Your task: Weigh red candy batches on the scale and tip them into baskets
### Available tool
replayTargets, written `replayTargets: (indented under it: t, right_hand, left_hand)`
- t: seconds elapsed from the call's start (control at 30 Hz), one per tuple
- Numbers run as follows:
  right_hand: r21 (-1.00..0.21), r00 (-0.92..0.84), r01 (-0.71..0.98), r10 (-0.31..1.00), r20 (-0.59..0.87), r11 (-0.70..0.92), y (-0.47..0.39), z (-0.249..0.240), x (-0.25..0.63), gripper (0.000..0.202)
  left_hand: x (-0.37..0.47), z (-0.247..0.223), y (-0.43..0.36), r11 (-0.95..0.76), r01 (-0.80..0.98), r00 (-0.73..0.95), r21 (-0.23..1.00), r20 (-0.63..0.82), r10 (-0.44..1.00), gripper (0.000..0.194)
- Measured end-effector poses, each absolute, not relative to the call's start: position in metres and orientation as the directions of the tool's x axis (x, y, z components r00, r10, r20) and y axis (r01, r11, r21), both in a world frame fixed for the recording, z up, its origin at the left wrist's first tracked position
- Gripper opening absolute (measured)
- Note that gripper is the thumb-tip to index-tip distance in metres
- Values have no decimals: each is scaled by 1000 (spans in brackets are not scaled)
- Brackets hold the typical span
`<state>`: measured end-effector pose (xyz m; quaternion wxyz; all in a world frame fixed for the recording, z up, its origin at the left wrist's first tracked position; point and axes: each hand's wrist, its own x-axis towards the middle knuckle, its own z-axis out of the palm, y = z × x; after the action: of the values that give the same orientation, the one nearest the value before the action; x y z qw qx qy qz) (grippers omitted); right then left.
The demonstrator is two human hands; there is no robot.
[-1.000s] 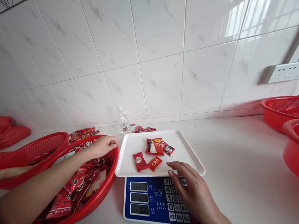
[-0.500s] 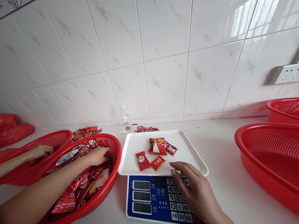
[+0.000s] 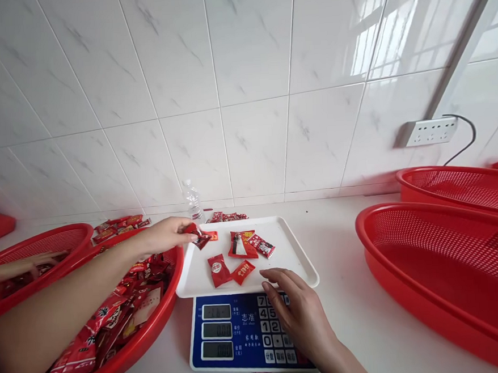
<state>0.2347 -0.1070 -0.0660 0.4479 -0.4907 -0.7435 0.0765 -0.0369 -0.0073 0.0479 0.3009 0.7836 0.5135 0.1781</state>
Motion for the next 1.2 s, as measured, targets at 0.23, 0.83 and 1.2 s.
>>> replayTargets:
  t: [0.23,0.83,1.2]
  right_hand:
    - [-582,-113,638,810,576,503,-107,-65,235,26]
    - [-570,-128,634,798,589,523,-109,-63,235,25]
    - [-427,-368,715,817,443,554,-104,-38,224,36]
  left_hand:
    - [-6,6,12,-263,747,360,610,-39,932,16]
    - [-71,47,-29,-143,859,183,492,-34,983,26]
    - [-84,-6,-169,-255,768,27,587,369,929,41]
